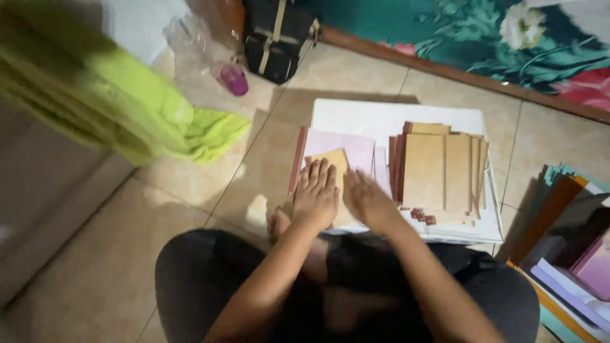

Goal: Sorting and organizing paper and cardboard components before placing them into a shipping box.

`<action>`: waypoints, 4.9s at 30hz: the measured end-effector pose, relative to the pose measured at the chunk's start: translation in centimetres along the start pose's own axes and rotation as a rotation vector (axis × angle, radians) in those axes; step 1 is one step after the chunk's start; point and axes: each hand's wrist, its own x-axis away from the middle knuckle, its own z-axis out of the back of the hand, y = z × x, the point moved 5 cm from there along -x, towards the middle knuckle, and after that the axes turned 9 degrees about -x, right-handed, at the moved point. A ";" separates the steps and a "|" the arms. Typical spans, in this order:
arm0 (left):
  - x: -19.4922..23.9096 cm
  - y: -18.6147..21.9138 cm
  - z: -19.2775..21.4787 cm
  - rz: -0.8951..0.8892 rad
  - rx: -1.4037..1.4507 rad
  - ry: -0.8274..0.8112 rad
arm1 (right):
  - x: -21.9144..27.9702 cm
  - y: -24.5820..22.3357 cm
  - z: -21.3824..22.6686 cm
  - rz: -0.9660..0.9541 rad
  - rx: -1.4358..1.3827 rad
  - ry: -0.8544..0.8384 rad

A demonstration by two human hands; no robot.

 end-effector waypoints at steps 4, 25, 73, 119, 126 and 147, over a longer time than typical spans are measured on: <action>0.4 -0.2 0.9 0.010 0.012 -0.023 | -6.0 6.1 -2.7 -0.105 -0.104 -0.146; 6.5 4.2 -3.0 -0.287 0.070 0.829 | 7.2 0.7 4.4 -0.639 -0.855 -0.082; 1.7 -0.7 -2.3 -0.221 0.128 0.718 | 2.2 -2.1 1.6 -0.210 -0.327 -0.161; -1.1 -4.7 -5.0 0.412 -0.012 0.705 | 6.5 8.8 -0.5 -0.559 0.283 0.549; 0.5 -4.6 -0.5 0.365 0.261 0.719 | 3.3 6.8 -6.1 -0.541 0.022 0.331; 4.0 -7.0 -2.8 0.545 0.961 0.462 | 4.0 2.9 -0.3 -0.598 -0.661 0.491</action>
